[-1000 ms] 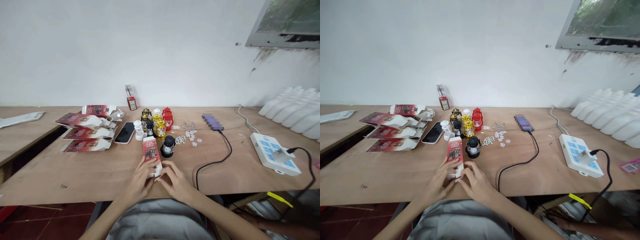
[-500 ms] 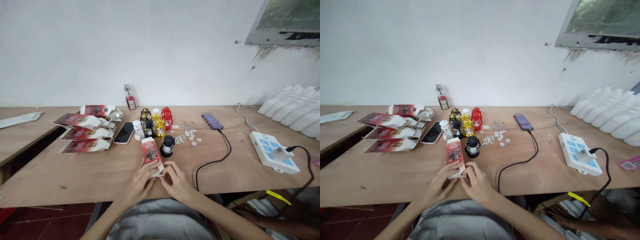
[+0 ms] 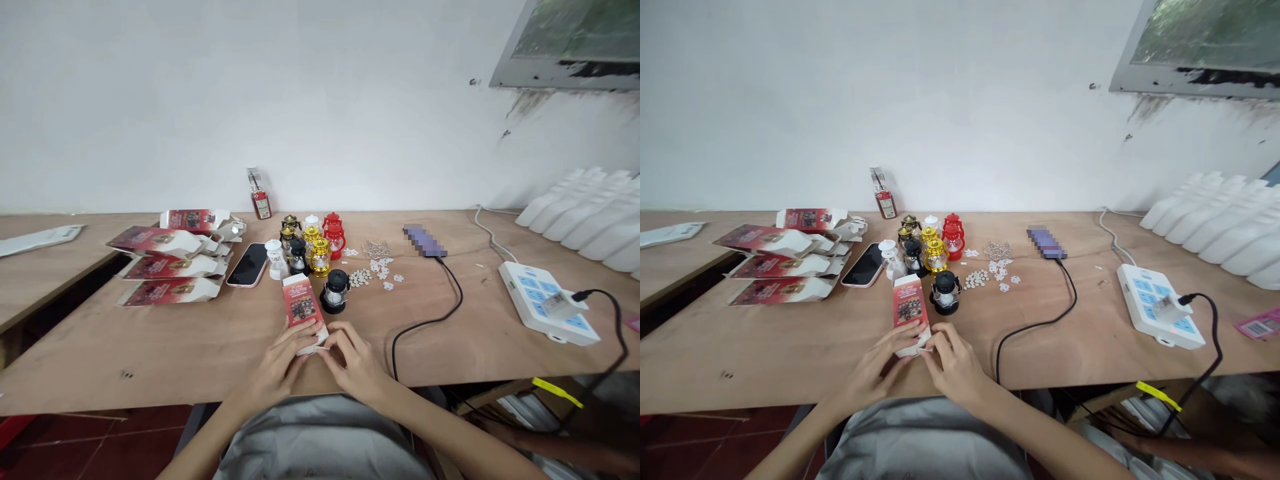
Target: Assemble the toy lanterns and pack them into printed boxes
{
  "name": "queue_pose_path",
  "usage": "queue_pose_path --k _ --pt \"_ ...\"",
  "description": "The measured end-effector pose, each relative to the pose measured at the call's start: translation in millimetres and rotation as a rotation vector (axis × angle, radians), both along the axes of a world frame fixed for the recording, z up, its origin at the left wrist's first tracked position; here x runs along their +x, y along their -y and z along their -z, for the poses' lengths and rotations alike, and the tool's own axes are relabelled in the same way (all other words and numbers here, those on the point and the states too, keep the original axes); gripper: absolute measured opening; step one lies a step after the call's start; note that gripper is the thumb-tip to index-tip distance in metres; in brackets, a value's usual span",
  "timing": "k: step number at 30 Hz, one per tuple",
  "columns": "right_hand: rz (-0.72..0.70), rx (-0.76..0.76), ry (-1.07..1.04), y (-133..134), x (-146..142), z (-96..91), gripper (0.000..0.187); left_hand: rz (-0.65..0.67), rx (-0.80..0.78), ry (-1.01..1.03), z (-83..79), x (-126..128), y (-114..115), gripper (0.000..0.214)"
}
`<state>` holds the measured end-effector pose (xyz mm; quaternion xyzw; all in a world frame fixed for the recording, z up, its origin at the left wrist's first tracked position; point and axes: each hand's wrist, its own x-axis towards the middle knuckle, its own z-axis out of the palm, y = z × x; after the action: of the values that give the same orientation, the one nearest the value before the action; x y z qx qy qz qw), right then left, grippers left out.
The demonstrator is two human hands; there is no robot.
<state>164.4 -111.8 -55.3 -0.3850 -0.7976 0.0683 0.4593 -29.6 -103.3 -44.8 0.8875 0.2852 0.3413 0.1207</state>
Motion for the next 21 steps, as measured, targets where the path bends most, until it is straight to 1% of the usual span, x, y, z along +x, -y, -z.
queue_pose_path --k 4,5,8,10,13,15,17,18,20,21 --pt "-0.023 -0.029 -0.026 -1.1 0.6 1.8 0.006 0.005 0.007 0.006 0.8 0.1 -0.6 0.037" --pt "-0.033 -0.044 -0.04 -1.6 0.9 1.9 0.012 0.006 0.014 0.019 0.3 0.8 -0.3 0.037" --pt "-0.067 -0.095 -0.047 -3.4 2.6 0.8 0.036 0.0 0.009 0.063 -2.9 3.3 3.5 0.04" --pt "-0.093 -0.118 -0.015 -4.4 3.8 0.2 0.046 0.005 -0.001 0.074 -4.8 4.4 8.2 0.046" --pt "-0.114 -0.128 0.02 -5.2 5.6 1.5 0.05 0.025 -0.011 0.093 -4.0 4.9 16.0 0.053" --pt "-0.112 -0.097 0.034 -4.6 7.1 3.9 0.05 0.043 -0.001 0.142 -1.3 5.4 19.8 0.055" --pt "-0.114 -0.005 0.048 -3.1 8.4 6.3 0.046 0.047 0.048 0.278 0.3 7.4 22.1 0.054" --pt "-0.118 0.062 0.055 -2.0 8.8 6.9 0.043 0.023 0.071 0.397 -0.6 9.0 22.7 0.052" --pt "-0.12 0.203 0.069 0.7 8.4 6.2 0.036 -0.092 0.064 0.683 -7.6 12.8 23.4 0.047" --pt "-0.134 0.27 0.096 2.0 7.6 4.7 0.034 -0.166 0.027 0.806 -13.6 14.6 23.7 0.046"
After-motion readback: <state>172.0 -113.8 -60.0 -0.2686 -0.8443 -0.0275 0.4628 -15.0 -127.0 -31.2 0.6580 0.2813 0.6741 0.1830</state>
